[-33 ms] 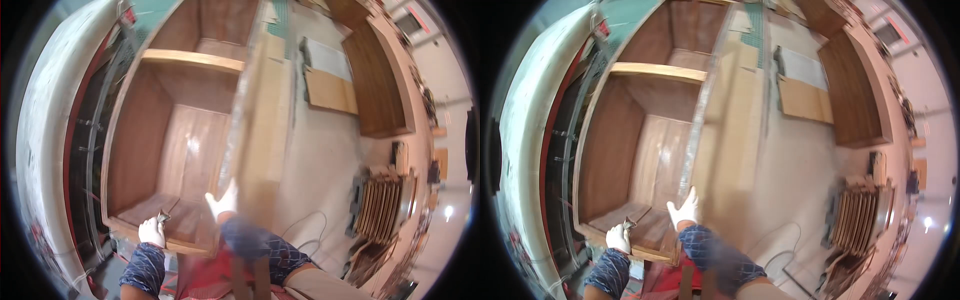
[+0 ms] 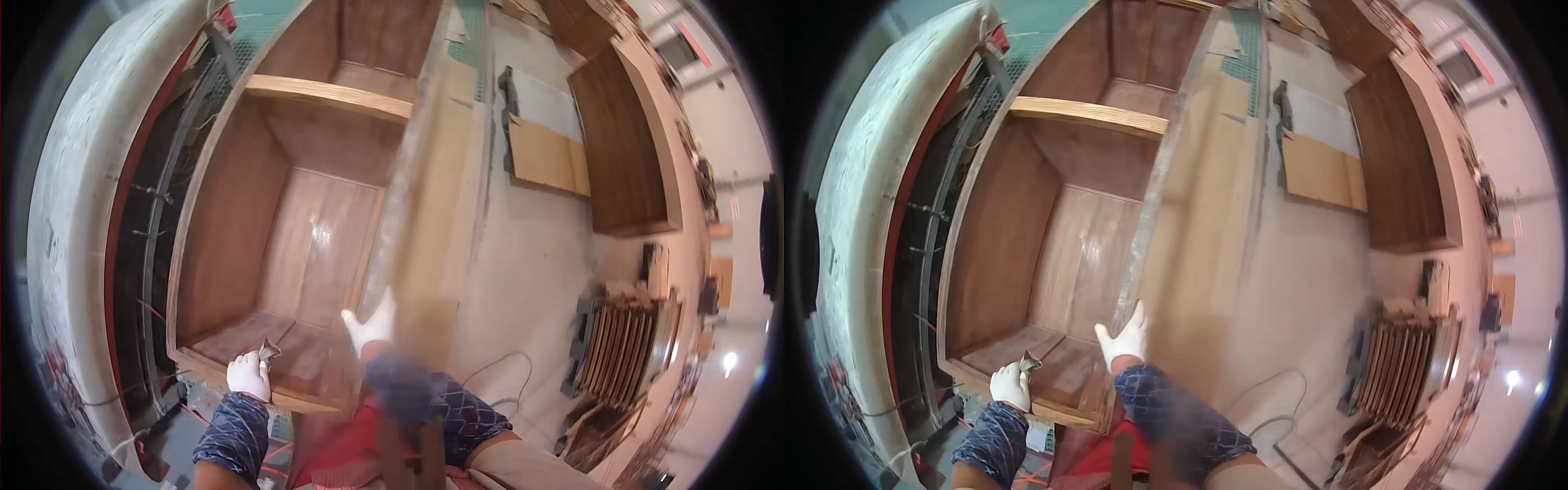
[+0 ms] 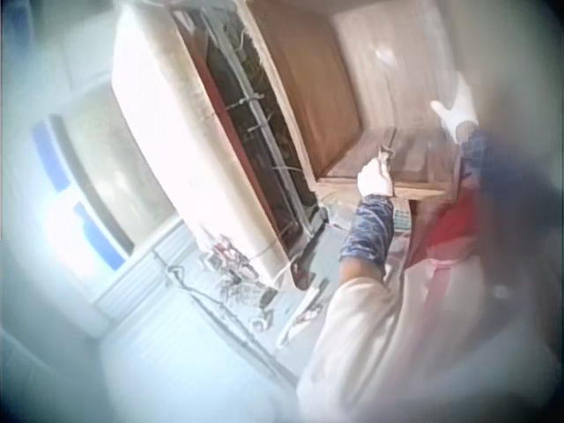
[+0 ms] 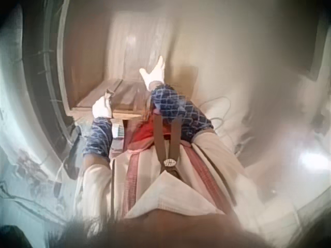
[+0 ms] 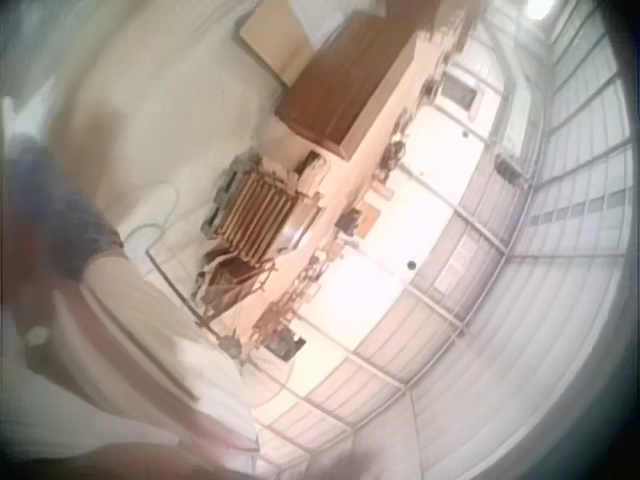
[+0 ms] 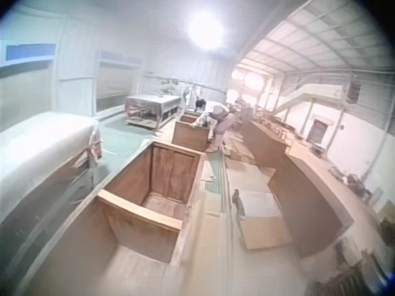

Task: The person picks up a sanding block and sands the interior surfaces, divider, and frame of a wooden shelf unit by hand.

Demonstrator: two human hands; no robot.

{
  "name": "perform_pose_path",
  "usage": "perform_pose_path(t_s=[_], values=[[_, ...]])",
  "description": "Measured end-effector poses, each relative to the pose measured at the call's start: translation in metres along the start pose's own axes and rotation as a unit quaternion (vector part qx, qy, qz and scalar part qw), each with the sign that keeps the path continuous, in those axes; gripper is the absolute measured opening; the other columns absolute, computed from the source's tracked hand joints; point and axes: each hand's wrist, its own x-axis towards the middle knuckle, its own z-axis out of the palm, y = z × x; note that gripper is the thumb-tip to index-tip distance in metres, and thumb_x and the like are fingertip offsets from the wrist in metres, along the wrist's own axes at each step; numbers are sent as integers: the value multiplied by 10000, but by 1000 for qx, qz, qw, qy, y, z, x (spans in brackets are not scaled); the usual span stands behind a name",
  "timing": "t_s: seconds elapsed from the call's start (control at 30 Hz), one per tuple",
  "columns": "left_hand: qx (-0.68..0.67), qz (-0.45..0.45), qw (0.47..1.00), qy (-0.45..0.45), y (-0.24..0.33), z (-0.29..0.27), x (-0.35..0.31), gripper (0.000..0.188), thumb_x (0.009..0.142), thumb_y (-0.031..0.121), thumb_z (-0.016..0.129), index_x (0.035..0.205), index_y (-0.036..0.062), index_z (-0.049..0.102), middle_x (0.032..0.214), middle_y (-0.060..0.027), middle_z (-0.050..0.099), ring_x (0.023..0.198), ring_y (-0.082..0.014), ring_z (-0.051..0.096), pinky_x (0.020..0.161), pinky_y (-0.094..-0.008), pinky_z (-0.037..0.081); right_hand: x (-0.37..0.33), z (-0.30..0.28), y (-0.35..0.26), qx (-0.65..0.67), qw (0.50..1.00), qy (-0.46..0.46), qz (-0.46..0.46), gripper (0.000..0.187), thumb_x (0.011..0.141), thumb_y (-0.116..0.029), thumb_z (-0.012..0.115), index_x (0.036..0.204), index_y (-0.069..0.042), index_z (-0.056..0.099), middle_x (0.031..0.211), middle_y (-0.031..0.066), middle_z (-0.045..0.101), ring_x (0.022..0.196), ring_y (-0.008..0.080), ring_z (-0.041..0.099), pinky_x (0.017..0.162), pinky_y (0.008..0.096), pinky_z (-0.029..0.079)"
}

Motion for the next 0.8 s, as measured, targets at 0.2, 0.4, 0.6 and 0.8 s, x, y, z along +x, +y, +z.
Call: perform_pose_path(t_s=[0.2,0.4,0.6,0.8], values=[[-19,-25,999,-29,-3,-3,-5,153,818,209,630,900,82,609,819,-125,626,819,-321,591,756,-454,438,119,-10,-52,-81,993,53,-62,1138,733,-383,793,1530,1,75,1503,306,286,1388,414,317,1166,432,263],[-34,-30,999,-15,1,-15,3,209,827,223,627,989,93,633,855,-95,636,832,-290,591,763,-424,432,188,-26,-95,-168,971,96,-138,1064,804,-307,732,1543,-43,14,1505,305,277,1373,423,340,1158,440,280],[-46,-46,998,-17,-1,-16,-1,240,769,200,663,983,91,648,842,-83,641,823,-286,597,765,-418,440,246,-36,-132,-140,984,58,-91,992,861,-270,708,1564,-114,26,1582,211,213,1424,346,305,1167,399,256],[-41,-96,994,-27,1,-23,6,274,768,202,672,1013,82,641,834,-93,634,808,-297,595,753,-426,435,285,-43,-150,-118,982,84,-123,1014,842,-224,724,1563,-114,20,1565,204,257,1396,346,346,1152,387,278]])
